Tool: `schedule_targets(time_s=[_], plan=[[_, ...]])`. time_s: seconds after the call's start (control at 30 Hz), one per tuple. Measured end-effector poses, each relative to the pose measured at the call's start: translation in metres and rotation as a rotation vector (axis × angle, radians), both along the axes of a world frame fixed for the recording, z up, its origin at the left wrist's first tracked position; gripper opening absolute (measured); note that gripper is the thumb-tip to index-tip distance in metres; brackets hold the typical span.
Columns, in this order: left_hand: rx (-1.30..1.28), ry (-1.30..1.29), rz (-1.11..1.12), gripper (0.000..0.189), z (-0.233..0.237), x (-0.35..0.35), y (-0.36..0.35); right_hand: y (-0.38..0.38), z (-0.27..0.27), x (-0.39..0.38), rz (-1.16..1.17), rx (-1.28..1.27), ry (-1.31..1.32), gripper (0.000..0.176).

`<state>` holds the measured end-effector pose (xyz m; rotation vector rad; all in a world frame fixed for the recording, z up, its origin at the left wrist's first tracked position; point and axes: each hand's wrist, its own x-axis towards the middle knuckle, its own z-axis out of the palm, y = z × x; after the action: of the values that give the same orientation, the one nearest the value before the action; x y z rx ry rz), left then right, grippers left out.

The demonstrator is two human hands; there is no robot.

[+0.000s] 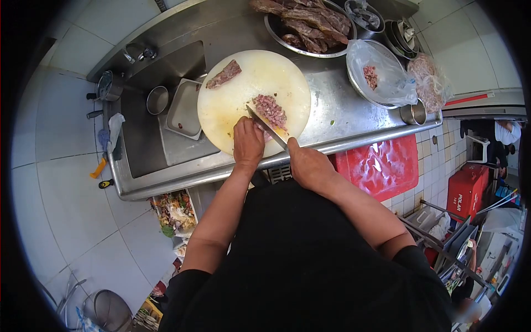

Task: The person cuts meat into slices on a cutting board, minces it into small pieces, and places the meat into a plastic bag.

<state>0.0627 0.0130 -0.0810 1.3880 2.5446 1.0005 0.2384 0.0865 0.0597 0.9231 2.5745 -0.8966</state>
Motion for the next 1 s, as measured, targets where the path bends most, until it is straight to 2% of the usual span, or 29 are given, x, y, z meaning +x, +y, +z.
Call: schedule_targets(time_s=[0.37, 0.6, 0.83, 0.9, 1.0], plan=[[-0.034, 0.044, -0.030, 0.028, 0.004, 0.001, -0.001, 0.001, 0.000, -0.022, 0.016, -0.062, -0.130, 0.025], [-0.052, 0.089, -0.044, 0.029, 0.002, 0.000, -0.001, 0.009, -0.026, -0.049, -0.021, -0.082, -0.110, 0.026], [-0.061, 0.062, -0.007, 0.027, 0.004, 0.001, 0.002, 0.012, -0.026, -0.018, -0.026, -0.076, -0.048, 0.027], [-0.068, 0.068, 0.009, 0.027, 0.002, 0.003, 0.001, 0.013, -0.017, -0.002, -0.049, -0.110, -0.165, 0.026], [-0.025, 0.069, -0.002, 0.027, 0.002, -0.001, 0.002, 0.020, -0.020, -0.002, -0.033, -0.089, -0.096, 0.025]])
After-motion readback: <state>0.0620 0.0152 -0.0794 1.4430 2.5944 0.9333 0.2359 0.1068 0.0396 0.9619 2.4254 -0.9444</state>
